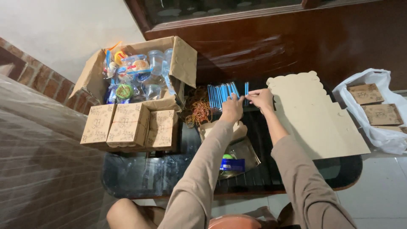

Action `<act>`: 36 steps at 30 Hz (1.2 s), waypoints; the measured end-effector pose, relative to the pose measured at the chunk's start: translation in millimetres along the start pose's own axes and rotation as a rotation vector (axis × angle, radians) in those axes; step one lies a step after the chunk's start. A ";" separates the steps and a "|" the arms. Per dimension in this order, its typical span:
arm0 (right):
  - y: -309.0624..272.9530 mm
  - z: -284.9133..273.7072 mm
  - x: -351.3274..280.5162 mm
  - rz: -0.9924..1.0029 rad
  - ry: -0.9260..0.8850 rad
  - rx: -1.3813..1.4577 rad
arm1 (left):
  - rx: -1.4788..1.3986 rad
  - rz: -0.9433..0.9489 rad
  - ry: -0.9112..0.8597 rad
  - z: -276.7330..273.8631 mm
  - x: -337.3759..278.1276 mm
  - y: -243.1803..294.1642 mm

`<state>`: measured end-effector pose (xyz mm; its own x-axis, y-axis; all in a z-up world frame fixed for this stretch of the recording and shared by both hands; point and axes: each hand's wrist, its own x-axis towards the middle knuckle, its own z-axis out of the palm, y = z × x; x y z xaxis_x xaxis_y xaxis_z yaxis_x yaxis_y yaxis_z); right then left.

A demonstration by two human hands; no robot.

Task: Folding small cardboard boxes and placing items inside them at a workspace.

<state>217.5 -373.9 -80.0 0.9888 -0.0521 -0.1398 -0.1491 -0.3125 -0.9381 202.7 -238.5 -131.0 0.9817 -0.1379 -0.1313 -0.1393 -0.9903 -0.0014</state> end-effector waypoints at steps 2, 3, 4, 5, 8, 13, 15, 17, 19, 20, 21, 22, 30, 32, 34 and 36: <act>26.8 8.8 23.5 -0.006 0.013 -0.024 | -0.007 -0.013 -0.016 -21.1 -15.7 5.1; 40.4 11.9 35.0 -0.013 0.031 -0.045 | -0.010 -0.020 -0.030 -32.0 -23.1 8.7; 36.0 9.9 31.6 -0.013 0.033 -0.045 | -0.009 -0.018 -0.030 -31.2 -22.4 9.6; 31.7 8.0 27.9 -0.001 0.028 -0.022 | -0.006 -0.018 -0.043 -30.2 -22.2 10.4; 28.4 6.0 23.0 0.006 0.012 0.008 | -0.008 -0.017 -0.053 -17.1 -11.6 5.7; 25.0 6.2 17.5 -0.003 -0.014 0.054 | -0.030 -0.028 -0.055 6.2 10.9 1.6; 31.4 8.4 20.9 -0.013 -0.002 0.049 | 0.027 -0.057 -0.005 9.3 8.7 6.9; 47.2 11.0 34.6 -0.027 0.016 -0.020 | 0.025 -0.072 -0.010 -12.2 -8.3 16.5; 51.4 13.9 39.6 -0.041 0.034 -0.086 | 0.024 -0.087 -0.015 -21.7 -15.1 19.6; 48.8 13.8 37.4 -0.041 0.031 -0.101 | 0.014 -0.086 -0.047 -20.0 -13.4 19.7; 45.9 13.7 35.7 -0.042 0.029 -0.115 | 0.003 -0.084 -0.079 -18.5 -11.2 19.6; 49.3 11.6 38.1 -0.041 0.031 -0.115 | 0.003 -0.082 -0.079 -12.9 -7.1 20.0; 54.8 14.0 41.3 -0.074 0.016 -0.215 | -0.022 -0.089 -0.022 13.7 12.1 14.2; 59.0 17.1 49.2 -0.069 0.015 -0.200 | -0.021 -0.098 0.039 39.3 31.5 9.3; 60.0 20.6 50.5 -0.060 0.012 -0.191 | -0.026 -0.106 0.096 52.5 37.7 7.1; 56.0 19.5 48.0 -0.036 0.048 -0.223 | 0.002 -0.119 0.108 50.0 35.2 11.4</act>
<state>256.7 -375.4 -145.5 0.9929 -0.0810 -0.0870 -0.1165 -0.5162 -0.8485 229.2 -253.7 -185.1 0.9995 -0.0215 -0.0225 -0.0218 -0.9997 -0.0126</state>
